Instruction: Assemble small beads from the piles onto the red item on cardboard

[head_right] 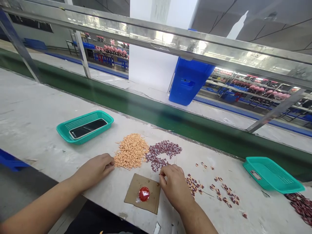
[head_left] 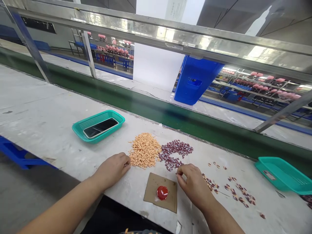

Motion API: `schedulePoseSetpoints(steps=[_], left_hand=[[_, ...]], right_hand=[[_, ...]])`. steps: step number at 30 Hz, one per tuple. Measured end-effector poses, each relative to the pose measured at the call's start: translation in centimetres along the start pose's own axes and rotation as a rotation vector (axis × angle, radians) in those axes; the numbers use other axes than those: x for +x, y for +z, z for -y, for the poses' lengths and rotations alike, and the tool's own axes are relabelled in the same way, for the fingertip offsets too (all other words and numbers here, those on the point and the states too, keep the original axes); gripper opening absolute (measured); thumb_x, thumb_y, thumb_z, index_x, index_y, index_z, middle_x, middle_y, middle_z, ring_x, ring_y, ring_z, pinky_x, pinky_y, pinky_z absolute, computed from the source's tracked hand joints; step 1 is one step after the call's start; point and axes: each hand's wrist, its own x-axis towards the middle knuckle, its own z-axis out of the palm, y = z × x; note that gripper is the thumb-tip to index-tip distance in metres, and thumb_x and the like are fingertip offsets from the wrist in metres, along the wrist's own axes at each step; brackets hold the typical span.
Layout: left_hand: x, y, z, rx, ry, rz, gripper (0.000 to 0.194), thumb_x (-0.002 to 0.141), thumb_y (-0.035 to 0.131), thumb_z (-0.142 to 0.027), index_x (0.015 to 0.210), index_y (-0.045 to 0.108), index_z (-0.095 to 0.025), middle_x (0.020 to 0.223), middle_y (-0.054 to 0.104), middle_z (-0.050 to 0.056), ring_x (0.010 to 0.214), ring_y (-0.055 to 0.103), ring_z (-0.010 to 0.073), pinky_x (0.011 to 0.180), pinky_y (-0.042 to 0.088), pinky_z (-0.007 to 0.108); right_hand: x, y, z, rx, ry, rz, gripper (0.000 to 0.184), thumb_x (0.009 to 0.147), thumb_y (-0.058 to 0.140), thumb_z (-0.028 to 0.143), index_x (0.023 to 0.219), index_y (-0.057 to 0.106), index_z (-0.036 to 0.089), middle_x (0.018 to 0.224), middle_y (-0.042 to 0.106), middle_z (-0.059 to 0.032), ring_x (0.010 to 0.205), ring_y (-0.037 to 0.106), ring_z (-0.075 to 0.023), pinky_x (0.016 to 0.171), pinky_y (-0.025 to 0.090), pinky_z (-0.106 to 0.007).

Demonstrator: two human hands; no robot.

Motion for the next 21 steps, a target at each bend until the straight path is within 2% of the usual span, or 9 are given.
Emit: schedulePoseSetpoints(steps=[5,8,11,14,16,18,21], left_hand=[[0.2,0.0,0.1,0.046,0.001,-0.01,0.025,0.086,0.04,-0.019,0.072,0.061,-0.02,0.078,0.062,0.006,0.078,0.059,0.0248,0.07,0.041,0.033],[-0.6,-0.6,-1.0,0.022,0.025,-0.001,0.025,0.089,0.038,-0.024,0.076,0.06,-0.022,0.082,0.064,0.005,0.079,0.061,0.0227,0.069,0.041,0.03],[-2.0,-0.8,-3.1,-0.143,0.162,0.071,0.02,0.088,0.042,-0.024,0.078,0.059,-0.023,0.081,0.066,0.003,0.076,0.062,0.0207,0.068,0.043,0.027],[-3.2,-0.6,-5.1,-0.333,0.336,0.071,0.016,0.084,0.047,-0.017,0.079,0.061,-0.024,0.075,0.067,0.001,0.068,0.061,0.0181,0.064,0.043,0.025],[-3.6,-0.3,-6.0,-0.423,0.399,0.071,0.017,0.084,0.047,-0.014,0.079,0.06,-0.023,0.074,0.066,0.001,0.066,0.06,0.0167,0.064,0.044,0.024],[-3.8,0.0,-6.5,-0.507,0.399,0.077,0.017,0.085,0.045,-0.013,0.078,0.058,-0.022,0.075,0.064,0.001,0.069,0.059,0.0165,0.066,0.044,0.024],[-3.9,0.6,-6.8,-0.672,0.306,0.068,0.013,0.084,0.048,-0.016,0.075,0.056,-0.021,0.077,0.061,0.002,0.074,0.057,0.0173,0.07,0.044,0.026]], right_hand=[[-0.9,-0.9,2.4,0.259,-0.065,-0.097,0.011,0.08,0.05,0.013,0.073,0.053,0.021,0.077,0.061,-0.0032,0.08,0.055,-0.0213,0.076,0.041,-0.037],[-1.4,-1.0,4.8,0.472,-0.079,-0.108,0.011,0.077,0.052,0.012,0.071,0.054,0.021,0.076,0.06,-0.0025,0.077,0.055,-0.0196,0.072,0.043,-0.033],[-1.6,-0.6,7.2,0.752,-0.01,-0.033,0.009,0.074,0.053,0.013,0.072,0.055,0.021,0.074,0.059,-0.0003,0.071,0.055,-0.0163,0.066,0.043,-0.028],[-1.7,0.1,8.8,1.049,0.084,0.106,0.004,0.072,0.057,0.02,0.071,0.053,0.021,0.066,0.054,0.0031,0.061,0.049,-0.0127,0.059,0.039,-0.024],[-1.8,0.6,9.3,1.191,0.117,0.168,0.008,0.07,0.06,0.023,0.07,0.052,0.02,0.064,0.051,0.0042,0.06,0.046,-0.0115,0.058,0.037,-0.023],[-1.9,1.0,9.5,1.29,0.136,0.191,0.012,0.069,0.063,0.025,0.07,0.052,0.02,0.066,0.052,0.0038,0.062,0.046,-0.0115,0.06,0.037,-0.023],[-2.4,1.7,9.2,1.385,0.151,0.164,0.018,0.068,0.068,0.028,0.07,0.052,0.02,0.068,0.054,0.0032,0.065,0.049,-0.0119,0.063,0.039,-0.023]])
